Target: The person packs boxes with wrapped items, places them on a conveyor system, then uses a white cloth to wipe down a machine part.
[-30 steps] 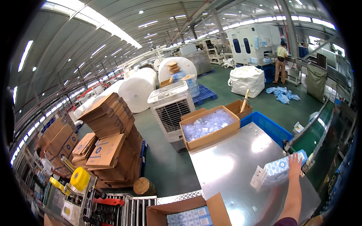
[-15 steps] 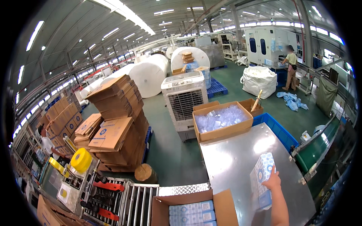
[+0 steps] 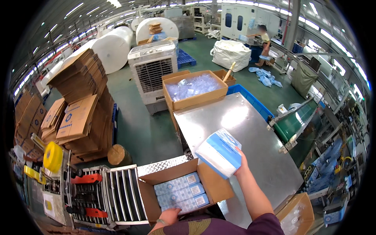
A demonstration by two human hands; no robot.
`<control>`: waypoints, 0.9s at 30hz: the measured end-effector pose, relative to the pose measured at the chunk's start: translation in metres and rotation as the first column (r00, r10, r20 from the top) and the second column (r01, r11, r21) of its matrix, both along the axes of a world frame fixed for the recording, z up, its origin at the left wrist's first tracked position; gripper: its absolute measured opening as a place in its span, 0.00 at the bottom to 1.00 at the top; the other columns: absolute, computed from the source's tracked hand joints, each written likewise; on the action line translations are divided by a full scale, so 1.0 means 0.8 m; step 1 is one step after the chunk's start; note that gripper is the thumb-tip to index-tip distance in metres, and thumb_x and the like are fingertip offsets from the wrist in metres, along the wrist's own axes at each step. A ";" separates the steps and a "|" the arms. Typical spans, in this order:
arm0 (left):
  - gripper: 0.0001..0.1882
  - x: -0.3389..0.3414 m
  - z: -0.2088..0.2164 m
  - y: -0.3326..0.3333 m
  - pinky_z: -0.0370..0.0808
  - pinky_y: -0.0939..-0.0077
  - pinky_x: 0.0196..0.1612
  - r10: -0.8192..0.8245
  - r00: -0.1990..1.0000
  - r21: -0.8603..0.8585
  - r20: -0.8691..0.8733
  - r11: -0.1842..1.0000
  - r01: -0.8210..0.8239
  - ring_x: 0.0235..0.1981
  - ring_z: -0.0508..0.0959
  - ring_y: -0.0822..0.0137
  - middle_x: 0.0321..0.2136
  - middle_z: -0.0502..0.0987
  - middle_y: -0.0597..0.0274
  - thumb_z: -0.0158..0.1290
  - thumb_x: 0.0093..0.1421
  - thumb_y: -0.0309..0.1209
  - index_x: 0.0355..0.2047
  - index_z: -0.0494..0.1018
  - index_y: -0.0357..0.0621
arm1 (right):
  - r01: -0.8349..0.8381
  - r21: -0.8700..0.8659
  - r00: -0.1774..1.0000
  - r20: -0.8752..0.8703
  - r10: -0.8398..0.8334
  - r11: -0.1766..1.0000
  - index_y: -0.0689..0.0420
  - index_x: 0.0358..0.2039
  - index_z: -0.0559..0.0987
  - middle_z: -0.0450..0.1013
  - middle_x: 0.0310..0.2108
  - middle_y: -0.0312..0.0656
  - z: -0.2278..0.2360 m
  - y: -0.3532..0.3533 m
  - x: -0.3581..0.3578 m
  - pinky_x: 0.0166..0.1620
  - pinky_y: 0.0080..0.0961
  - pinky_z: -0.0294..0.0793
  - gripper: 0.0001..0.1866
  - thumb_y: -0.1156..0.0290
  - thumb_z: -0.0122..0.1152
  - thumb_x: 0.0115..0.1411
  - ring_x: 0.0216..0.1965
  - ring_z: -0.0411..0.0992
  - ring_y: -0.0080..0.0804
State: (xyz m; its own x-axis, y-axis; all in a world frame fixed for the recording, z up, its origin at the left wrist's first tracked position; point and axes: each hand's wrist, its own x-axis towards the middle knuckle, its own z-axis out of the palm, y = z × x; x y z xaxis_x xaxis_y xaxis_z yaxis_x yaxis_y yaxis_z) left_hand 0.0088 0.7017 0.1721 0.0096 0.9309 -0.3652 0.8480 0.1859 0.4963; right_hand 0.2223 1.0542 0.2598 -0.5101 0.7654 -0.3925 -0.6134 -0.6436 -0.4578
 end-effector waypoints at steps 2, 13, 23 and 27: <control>0.18 -0.001 -0.003 -0.001 0.74 0.56 0.42 0.009 1.000 0.012 -0.007 1.000 -0.009 0.42 0.76 0.50 0.36 0.76 0.51 0.52 0.51 0.29 0.45 0.72 0.47 | -0.033 0.051 0.999 0.019 0.032 0.998 0.60 0.56 0.67 0.70 0.52 0.50 0.018 -0.028 -0.031 0.55 0.43 0.71 0.27 0.59 0.55 0.61 0.51 0.70 0.46; 0.11 -0.005 0.033 0.007 0.76 0.56 0.38 0.011 0.998 -0.100 0.062 0.995 -0.005 0.36 0.80 0.49 0.32 0.79 0.48 0.49 0.52 0.24 0.37 0.73 0.41 | -0.698 0.341 0.659 0.649 -0.379 -0.630 0.56 0.62 0.62 0.63 0.51 0.55 -0.009 -0.142 -0.153 0.50 0.42 0.70 0.46 0.67 0.71 0.41 0.47 0.67 0.54; 0.07 0.002 0.023 0.002 0.77 0.58 0.34 0.035 0.999 0.037 0.039 0.999 -0.037 0.32 0.80 0.51 0.28 0.78 0.51 0.49 0.53 0.26 0.34 0.73 0.42 | -0.883 0.175 0.310 0.915 -0.260 -0.436 0.55 0.67 0.48 0.64 0.41 0.52 -0.082 -0.176 -0.132 0.38 0.42 0.73 0.53 0.62 0.68 0.45 0.39 0.71 0.51; 0.07 0.000 0.023 0.004 0.77 0.59 0.34 0.010 0.999 0.038 0.040 0.999 -0.012 0.31 0.80 0.51 0.28 0.78 0.51 0.49 0.54 0.27 0.34 0.72 0.42 | -0.832 0.110 0.300 0.913 -0.275 -0.544 0.51 0.68 0.47 0.65 0.41 0.52 -0.088 -0.164 -0.125 0.38 0.42 0.74 0.53 0.66 0.67 0.45 0.40 0.71 0.51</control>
